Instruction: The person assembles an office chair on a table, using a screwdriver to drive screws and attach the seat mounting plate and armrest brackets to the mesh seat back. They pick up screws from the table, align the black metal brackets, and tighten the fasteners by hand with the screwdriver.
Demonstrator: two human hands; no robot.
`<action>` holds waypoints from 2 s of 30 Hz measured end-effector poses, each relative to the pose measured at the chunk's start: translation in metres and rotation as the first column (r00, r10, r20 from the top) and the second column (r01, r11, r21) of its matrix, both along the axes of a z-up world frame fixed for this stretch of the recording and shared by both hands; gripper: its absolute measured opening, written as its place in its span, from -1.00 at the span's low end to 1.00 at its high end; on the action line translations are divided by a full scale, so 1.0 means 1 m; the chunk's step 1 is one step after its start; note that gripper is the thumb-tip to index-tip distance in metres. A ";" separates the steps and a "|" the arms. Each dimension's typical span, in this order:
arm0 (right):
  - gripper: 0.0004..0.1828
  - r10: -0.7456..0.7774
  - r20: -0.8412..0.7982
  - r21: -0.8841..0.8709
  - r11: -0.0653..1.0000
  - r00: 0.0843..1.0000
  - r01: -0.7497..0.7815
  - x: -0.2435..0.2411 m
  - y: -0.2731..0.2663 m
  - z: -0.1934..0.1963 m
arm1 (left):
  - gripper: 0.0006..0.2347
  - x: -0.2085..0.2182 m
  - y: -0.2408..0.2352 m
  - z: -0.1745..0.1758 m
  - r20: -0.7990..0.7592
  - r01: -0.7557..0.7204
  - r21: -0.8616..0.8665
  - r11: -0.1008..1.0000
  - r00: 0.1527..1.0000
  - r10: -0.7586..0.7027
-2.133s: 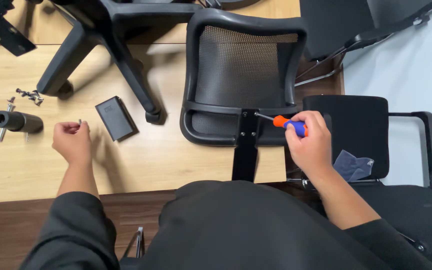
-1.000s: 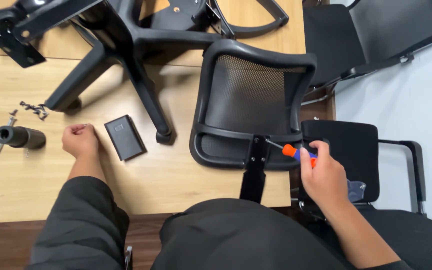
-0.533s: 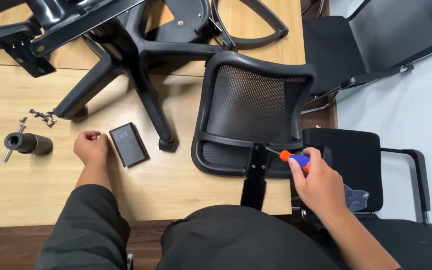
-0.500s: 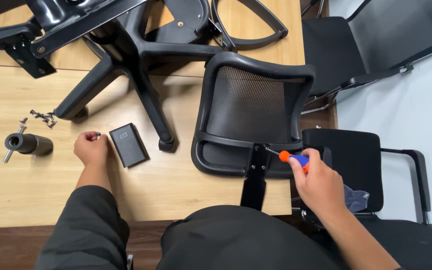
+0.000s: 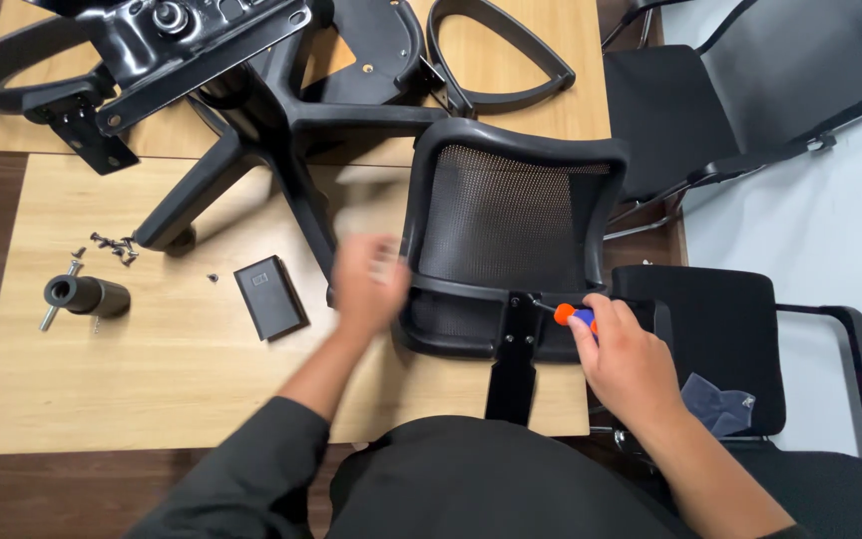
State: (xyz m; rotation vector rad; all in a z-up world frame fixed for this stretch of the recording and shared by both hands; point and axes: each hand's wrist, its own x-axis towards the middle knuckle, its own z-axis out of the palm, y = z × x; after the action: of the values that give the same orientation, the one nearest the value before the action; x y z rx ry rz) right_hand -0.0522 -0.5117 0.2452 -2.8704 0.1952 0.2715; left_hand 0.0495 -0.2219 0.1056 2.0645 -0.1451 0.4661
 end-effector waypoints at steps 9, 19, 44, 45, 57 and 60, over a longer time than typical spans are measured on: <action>-0.61 0.201 0.358 0.148 0.952 0.912 -0.268 -0.004 -0.002 -0.004 | -0.61 -0.025 -0.135 -0.010 -0.145 0.690 0.108 0.716 0.723 -0.675; -0.59 0.217 0.446 0.096 0.953 0.868 -0.287 -0.001 -0.012 -0.008 | -0.96 -0.017 -0.167 -0.044 -0.206 0.655 0.360 0.665 0.750 -0.628; -0.60 0.071 0.355 0.172 0.975 0.932 -0.140 -0.004 -0.011 -0.007 | -0.89 -0.009 -0.176 -0.039 -0.336 0.676 0.313 0.667 0.736 -0.587; -0.59 0.082 0.370 0.172 0.973 0.925 -0.155 -0.004 -0.010 -0.006 | -0.89 -0.009 -0.177 -0.039 -0.352 0.672 0.310 0.673 0.739 -0.575; -0.63 0.058 0.362 0.177 0.976 0.930 -0.130 -0.003 -0.019 -0.019 | -0.86 -0.008 -0.177 -0.036 -0.363 0.684 0.331 0.649 0.728 -0.582; -0.58 0.133 0.471 0.128 0.968 0.872 -0.217 -0.003 -0.011 -0.007 | -0.85 -0.008 -0.177 -0.038 -0.358 0.688 0.343 0.639 0.725 -0.588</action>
State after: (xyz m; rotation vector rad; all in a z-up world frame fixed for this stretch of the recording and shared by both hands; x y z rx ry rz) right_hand -0.0557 -0.5230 0.2387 -2.6783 -0.1748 -0.3473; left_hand 0.0419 -0.3986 0.0672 2.3093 -0.9155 -0.2788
